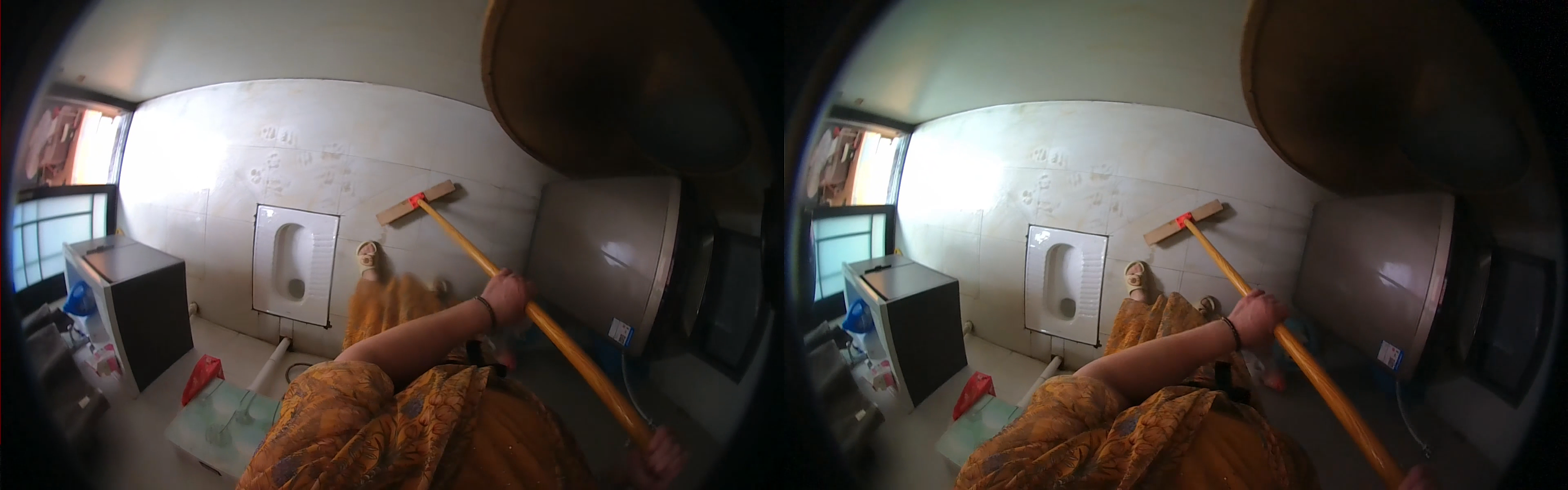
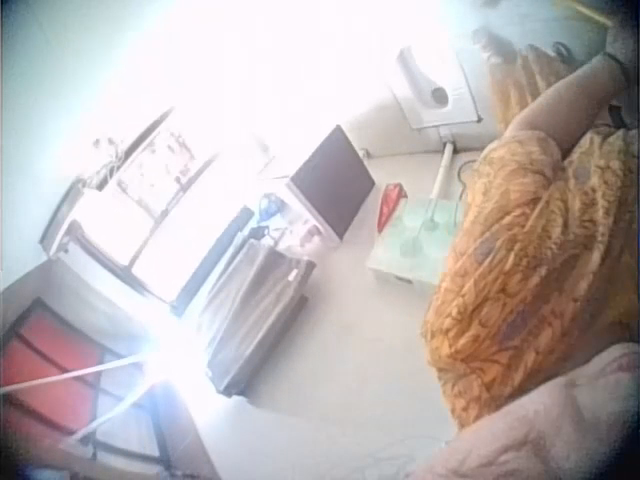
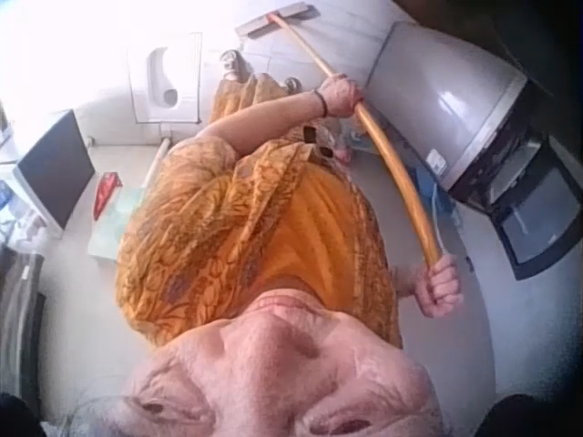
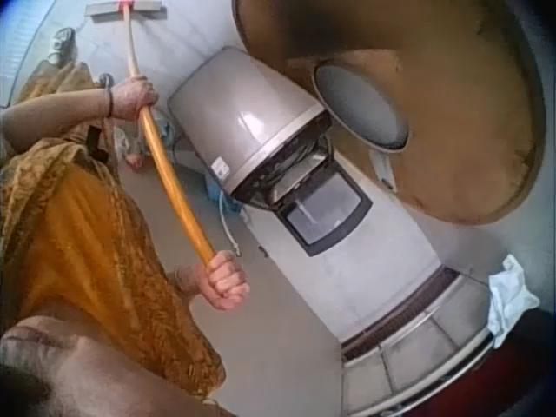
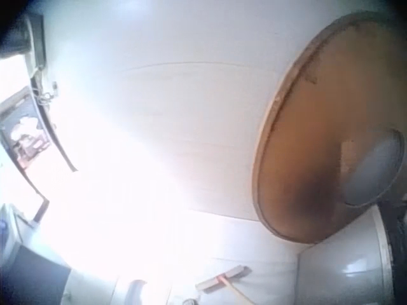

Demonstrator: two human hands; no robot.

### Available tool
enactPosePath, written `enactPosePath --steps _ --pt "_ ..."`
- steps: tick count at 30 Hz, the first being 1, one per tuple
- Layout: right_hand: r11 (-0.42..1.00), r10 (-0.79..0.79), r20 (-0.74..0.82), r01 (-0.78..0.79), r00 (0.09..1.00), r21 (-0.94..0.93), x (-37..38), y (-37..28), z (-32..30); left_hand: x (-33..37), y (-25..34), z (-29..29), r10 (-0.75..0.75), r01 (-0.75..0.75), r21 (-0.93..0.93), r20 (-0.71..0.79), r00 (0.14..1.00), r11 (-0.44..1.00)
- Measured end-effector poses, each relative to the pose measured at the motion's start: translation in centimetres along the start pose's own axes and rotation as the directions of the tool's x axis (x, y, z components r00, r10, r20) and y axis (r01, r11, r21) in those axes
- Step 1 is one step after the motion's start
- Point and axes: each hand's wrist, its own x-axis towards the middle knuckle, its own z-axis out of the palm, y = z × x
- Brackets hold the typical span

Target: The person scrubs the tiled floor in a bathroom using a long-handled brush, then picks up a blue bottle and sets it back down before continuing to scrub toward the doorway.

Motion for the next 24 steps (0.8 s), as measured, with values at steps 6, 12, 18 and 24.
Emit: enactPosePath --steps 6,12,18,24 --pt "0.987 0.037 0.185 -0.065 0.982 0.149 1.6 8.8 6.6 -3.0 -11.1 -7.1 -0.247 0.253 -0.029 -0.34 0.907 0.967" --pt "0.996 -0.079 0.365 0.056 0.928 0.073 2.5 9.3 9.6 -6.5 -12.3 -10.4 -0.335 0.34 -0.027 -0.255 0.907 0.94" --pt "0.979 -0.083 0.163 0.051 0.983 0.196 4.4 3.7 10.3 -7.2 -6.5 -8.3 -0.211 0.194 -0.105 -0.186 0.96 0.975" --pt "0.975 -0.015 0.378 -0.071 0.925 0.211 5.6 9.9 17.5 -11.1 -15.9 -12.6 -0.406 0.359 -0.191 -0.463 0.788 0.914"
